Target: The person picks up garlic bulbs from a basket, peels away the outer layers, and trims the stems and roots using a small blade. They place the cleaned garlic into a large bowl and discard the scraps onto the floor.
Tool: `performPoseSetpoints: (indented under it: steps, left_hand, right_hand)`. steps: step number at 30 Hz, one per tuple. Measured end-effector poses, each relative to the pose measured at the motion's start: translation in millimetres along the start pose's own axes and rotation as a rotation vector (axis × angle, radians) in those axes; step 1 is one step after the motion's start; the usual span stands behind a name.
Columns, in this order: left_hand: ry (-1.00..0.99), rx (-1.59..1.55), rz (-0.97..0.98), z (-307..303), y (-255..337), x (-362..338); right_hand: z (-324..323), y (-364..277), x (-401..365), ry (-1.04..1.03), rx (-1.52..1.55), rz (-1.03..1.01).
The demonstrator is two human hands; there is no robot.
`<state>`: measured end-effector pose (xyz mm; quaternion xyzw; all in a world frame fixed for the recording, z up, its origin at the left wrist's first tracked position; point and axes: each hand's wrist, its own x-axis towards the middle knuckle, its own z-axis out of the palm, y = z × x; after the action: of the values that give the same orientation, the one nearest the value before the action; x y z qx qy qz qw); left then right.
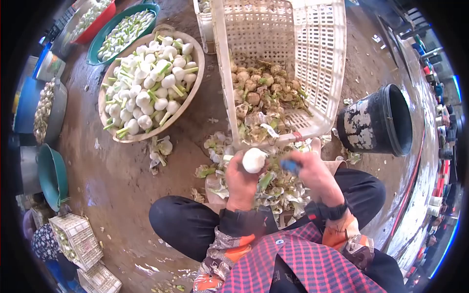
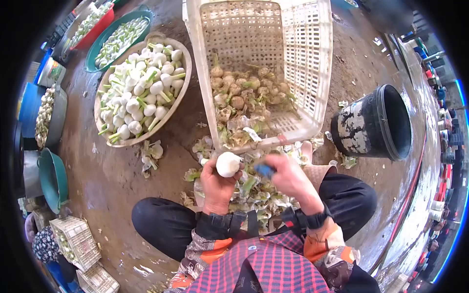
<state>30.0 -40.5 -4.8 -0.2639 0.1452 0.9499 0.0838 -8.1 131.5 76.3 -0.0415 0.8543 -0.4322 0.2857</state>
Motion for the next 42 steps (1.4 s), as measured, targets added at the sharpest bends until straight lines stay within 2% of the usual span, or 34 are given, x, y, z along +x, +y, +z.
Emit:
performPoseSetpoints:
  steps: [1,4,7,10,14,17,20,23,25,26,27,28,29,30,31,32,34,35,37,38,40,42]
  left_hand:
    - [0.045,0.03,0.016,3.6,-1.4,-0.1]
    - [-0.059,0.048,0.063,-11.7,-8.6,6.3]
    - [0.092,0.014,0.027,-12.6,-12.2,9.8]
    - [0.088,0.021,0.068,-15.0,-14.2,15.9]
    - [0.226,0.109,0.066,-9.3,-8.5,18.3]
    - [0.205,0.181,0.051,-14.0,-11.0,22.2]
    - [0.18,0.208,0.092,-19.1,-13.9,22.6]
    - [0.064,0.221,0.083,2.4,-11.4,19.1]
    - [-0.05,0.271,0.064,11.9,-13.8,14.8]
    - [-0.115,0.272,0.037,18.9,-11.8,11.4]
    - [-0.18,0.274,0.017,22.9,-10.2,9.0]
    - [-0.077,0.307,0.082,22.0,-15.6,11.1]
    - [-0.086,0.363,0.119,19.2,-15.6,6.5]
    - [-0.098,0.42,0.156,17.9,-15.2,1.8]
    - [-0.114,0.478,0.191,20.7,-14.1,-2.8]
    - [-0.116,0.582,0.268,26.2,-14.4,-6.7]
    - [-0.144,1.088,0.668,29.2,-14.1,-5.8]
    - [-0.153,1.335,0.875,28.7,-14.1,-5.6]
    - [-0.164,1.285,0.837,24.4,-14.8,-9.0]
    - [-0.192,1.238,0.819,22.6,-13.6,-9.8]
    - [-0.247,1.216,0.806,20.2,-10.3,-13.0]
    - [-0.265,1.121,0.671,15.3,-12.5,-13.6]
  right_hand:
    - [-3.7,1.4,21.2,0.063,-0.022,-0.022]
    - [-8.8,3.4,92.9,0.366,-0.038,-0.175]
    - [5.1,25.9,169.6,0.348,-0.228,-0.462]
    - [22.9,33.2,218.3,0.208,-0.685,-0.546]
    - [23.0,45.9,241.6,0.258,-0.879,-0.476]
    - [7.4,54.0,240.3,0.194,-0.731,-0.484]
    - [-4.9,58.1,219.8,0.258,-0.012,-0.414]
    - [-26.8,49.4,162.7,0.183,0.537,-0.148]
    - [-14.2,38.3,113.0,0.201,0.503,-0.28]
    - [-0.3,21.8,93.2,0.286,0.34,-0.445]
    - [10.0,20.1,74.1,0.228,0.259,-0.47]
    - [14.7,11.5,56.4,0.176,0.191,-0.483]
    - [17.5,3.8,42.9,0.123,0.122,-0.497]
    - [19.7,13.4,38.4,0.016,0.46,-0.467]
    - [19.5,10.4,35.0,0.028,0.674,-0.397]
    - [17.8,6.4,32.1,0.044,0.886,-0.323]
    - [17.3,-1.7,27.3,0.065,0.878,-0.111]
    - [27.6,-3.8,28.3,0.076,0.722,-0.081]
    - [43.4,-6.1,22.8,0.301,0.399,-0.273]
    - [47.7,-6.2,19.3,0.337,0.418,-0.274]
    - [48.2,-2.2,14.0,0.291,0.511,-0.297]
    - [39.6,-0.6,6.4,0.223,0.537,-0.309]
